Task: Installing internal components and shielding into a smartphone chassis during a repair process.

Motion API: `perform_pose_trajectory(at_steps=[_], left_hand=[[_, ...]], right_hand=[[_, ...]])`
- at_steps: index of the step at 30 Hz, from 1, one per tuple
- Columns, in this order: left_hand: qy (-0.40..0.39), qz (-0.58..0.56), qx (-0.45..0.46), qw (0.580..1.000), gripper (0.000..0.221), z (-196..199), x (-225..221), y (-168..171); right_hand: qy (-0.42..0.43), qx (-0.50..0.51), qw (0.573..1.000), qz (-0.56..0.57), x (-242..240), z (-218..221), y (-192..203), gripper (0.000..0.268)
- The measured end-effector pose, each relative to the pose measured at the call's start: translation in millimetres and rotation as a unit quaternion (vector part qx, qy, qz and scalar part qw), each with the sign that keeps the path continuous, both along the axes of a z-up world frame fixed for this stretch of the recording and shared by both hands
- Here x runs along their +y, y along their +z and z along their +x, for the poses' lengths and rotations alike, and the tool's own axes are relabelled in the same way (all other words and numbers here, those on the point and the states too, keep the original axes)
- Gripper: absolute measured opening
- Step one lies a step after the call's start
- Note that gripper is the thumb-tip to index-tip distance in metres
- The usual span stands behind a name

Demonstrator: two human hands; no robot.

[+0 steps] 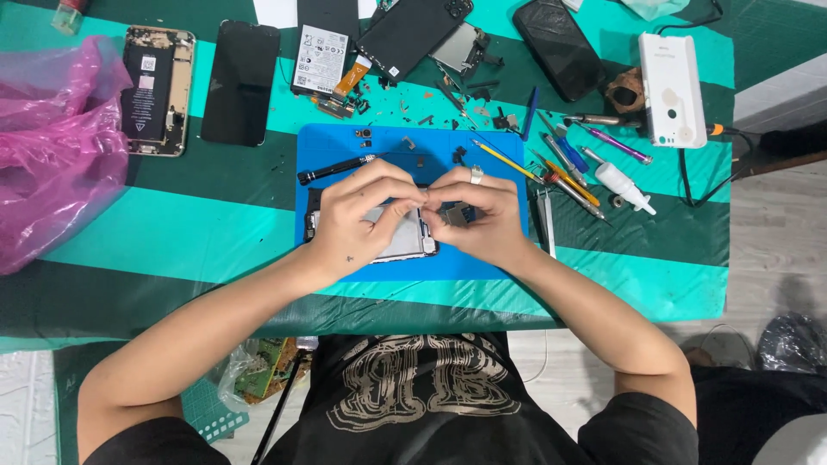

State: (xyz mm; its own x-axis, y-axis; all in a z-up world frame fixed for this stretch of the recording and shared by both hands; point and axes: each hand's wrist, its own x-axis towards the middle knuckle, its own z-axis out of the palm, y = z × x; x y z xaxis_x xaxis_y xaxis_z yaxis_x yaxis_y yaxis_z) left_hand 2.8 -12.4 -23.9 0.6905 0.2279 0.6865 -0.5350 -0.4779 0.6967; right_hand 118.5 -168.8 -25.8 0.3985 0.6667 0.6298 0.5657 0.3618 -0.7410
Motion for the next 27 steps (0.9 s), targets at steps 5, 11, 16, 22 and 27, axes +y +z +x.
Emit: perform_pose_trajectory(at_steps=[5, 11, 16, 22, 27], left_hand=[[0.001, 0.031, -0.004, 0.999, 0.008, 1, 2, 3], [0.009, 0.119, -0.052, 0.991, 0.009, 4, 11, -1], [0.006, 0.117, -0.048, 0.992, 0.011, 2, 12, -1], [-0.001, 0.195, -0.096, 0.976, 0.019, 1, 12, 15], [0.035, 0.258, -0.149, 0.954, 0.023, 2, 10, 16]], right_hand=[[0.006, -0.006, 1.000, -0.023, -3, 4, 3, 0.008], [0.004, -0.043, 0.997, -0.065, -3, 6, 5, 0.010], [0.030, -0.032, 0.996, -0.079, -4, 9, 7, 0.011], [0.152, 0.155, 0.968, -0.123, -10, 19, 3, 0.016], [0.178, 0.141, 0.966, -0.126, -9, 24, 5, 0.016]])
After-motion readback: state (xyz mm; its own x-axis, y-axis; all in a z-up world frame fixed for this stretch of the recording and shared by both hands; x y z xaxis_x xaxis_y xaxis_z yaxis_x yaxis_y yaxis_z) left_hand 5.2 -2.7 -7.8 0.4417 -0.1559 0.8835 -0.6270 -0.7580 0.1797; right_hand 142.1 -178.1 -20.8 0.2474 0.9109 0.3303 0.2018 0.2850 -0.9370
